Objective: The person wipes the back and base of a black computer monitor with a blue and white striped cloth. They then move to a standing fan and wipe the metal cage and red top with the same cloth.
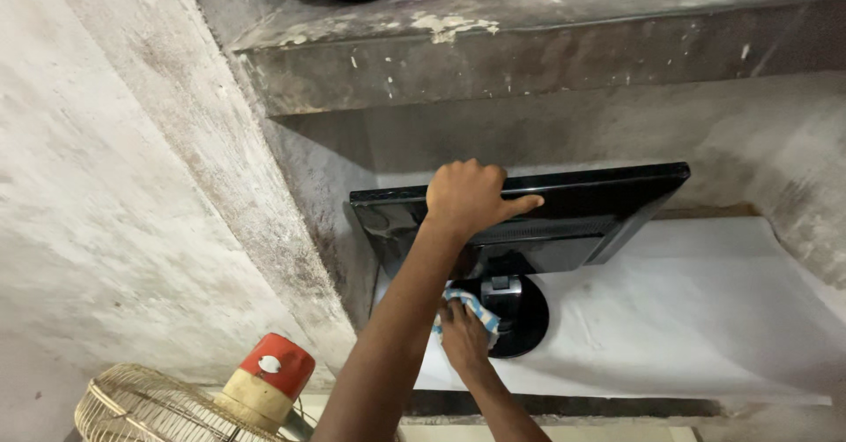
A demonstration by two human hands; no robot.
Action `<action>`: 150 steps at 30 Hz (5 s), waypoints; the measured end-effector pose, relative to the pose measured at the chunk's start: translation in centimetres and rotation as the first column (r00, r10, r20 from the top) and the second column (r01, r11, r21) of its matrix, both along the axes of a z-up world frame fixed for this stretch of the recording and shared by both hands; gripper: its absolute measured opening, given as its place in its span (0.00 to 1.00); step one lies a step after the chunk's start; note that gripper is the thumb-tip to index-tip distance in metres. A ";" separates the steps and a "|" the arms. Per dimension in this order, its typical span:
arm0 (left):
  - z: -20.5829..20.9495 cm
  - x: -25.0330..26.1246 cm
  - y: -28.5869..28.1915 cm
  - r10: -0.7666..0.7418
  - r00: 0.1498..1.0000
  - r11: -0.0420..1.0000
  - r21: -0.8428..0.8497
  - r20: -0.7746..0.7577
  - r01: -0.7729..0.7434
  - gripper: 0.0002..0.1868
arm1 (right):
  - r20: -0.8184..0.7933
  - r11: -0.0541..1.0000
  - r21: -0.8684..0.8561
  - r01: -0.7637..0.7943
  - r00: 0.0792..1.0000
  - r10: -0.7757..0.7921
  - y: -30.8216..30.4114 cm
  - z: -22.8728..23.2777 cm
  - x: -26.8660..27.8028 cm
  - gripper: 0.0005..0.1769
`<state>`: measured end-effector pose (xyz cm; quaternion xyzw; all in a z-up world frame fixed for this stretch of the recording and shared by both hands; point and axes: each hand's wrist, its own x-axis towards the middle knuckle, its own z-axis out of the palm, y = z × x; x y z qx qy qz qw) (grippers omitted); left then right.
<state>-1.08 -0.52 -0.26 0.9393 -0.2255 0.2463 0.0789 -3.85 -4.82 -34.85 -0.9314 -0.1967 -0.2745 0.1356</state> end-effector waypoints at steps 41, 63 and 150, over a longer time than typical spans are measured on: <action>0.7 0.6 -0.5 0.057 0.974 0.997 0.056 -0.218 -0.045 0.45 | -0.124 0.989 0.137 0.058 0.991 -0.041 -17.7 -4.1 5.3 0.16; 0.1 0.4 -0.3 0.009 0.998 1.000 0.011 -0.070 -0.008 0.43 | 0.317 0.978 0.154 -0.143 0.944 0.088 -10.4 7.7 -1.6 0.24; 0.5 0.1 -0.1 -0.004 0.997 1.000 0.021 -0.082 0.006 0.42 | -0.365 0.930 0.190 0.313 0.902 -0.229 -16.7 -2.3 4.8 0.16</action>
